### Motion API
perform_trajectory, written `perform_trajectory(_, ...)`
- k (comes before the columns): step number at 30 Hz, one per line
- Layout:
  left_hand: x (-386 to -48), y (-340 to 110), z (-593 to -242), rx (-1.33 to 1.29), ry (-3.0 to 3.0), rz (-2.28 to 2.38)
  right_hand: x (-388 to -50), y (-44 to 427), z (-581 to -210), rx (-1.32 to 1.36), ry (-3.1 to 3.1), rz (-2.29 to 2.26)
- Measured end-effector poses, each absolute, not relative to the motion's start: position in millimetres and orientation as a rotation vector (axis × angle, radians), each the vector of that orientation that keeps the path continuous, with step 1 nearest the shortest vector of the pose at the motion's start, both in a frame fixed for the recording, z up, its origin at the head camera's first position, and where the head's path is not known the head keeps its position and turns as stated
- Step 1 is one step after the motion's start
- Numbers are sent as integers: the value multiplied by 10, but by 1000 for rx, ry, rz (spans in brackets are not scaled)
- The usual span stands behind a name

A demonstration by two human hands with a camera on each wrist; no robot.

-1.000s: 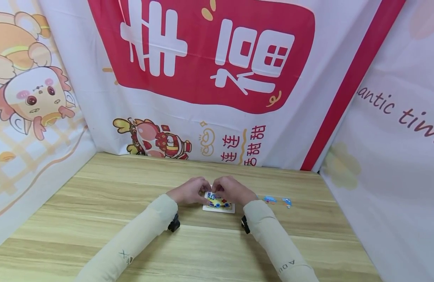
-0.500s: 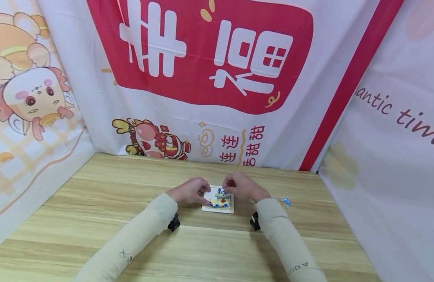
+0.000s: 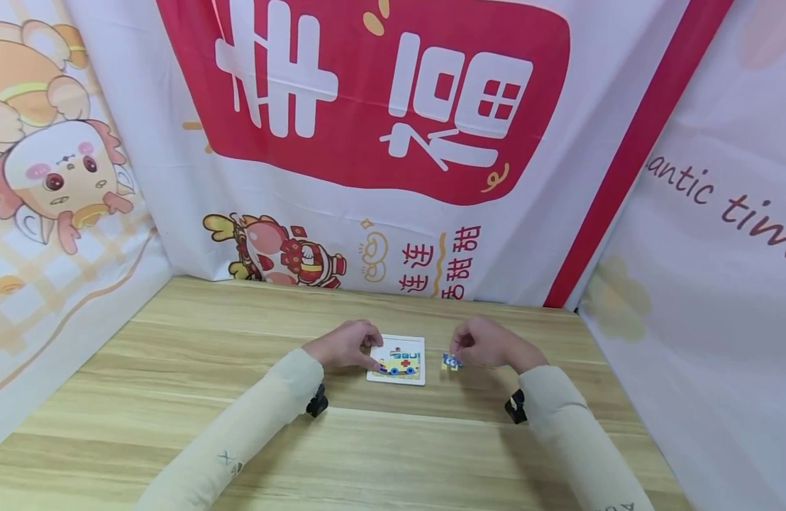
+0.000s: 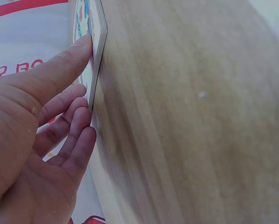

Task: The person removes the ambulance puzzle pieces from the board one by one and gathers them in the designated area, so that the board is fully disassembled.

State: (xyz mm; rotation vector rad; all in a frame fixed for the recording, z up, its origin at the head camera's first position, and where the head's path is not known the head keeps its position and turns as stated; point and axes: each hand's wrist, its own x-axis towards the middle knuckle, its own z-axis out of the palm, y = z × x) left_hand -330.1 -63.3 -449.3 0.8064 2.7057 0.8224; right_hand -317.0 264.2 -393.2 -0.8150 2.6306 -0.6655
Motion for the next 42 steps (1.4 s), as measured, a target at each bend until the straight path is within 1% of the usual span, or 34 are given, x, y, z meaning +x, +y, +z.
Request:
perform_trajectory(8, -3302, -632, -4497, 804, 2703, 808, -3009, 2841, -4057, -747, 2508, -700)
perform_trajectory(15, -3295, -627, -4505, 818, 2705, 801, -3011, 2898, -4274, -730, 2539, -747)
perform_trajectory(21, -3298, -628, -4513, 815, 2703, 796, -3024, 2894, -4347, -685, 2571, -741)
perform_trajectory(32, -3303, -668, -4515, 806, 2693, 827, -3052, 2857, -4316, -688, 2586, -668)
perform_trajectory(36, -3285, -661, -4473, 791, 2692, 812, -3071, 2849, -4251, -675, 2584, -621)
perform_trajectory(42, -3293, -615, -4435, 847, 2691, 741, -3112, 2767, -4103, -682, 2616, -539)
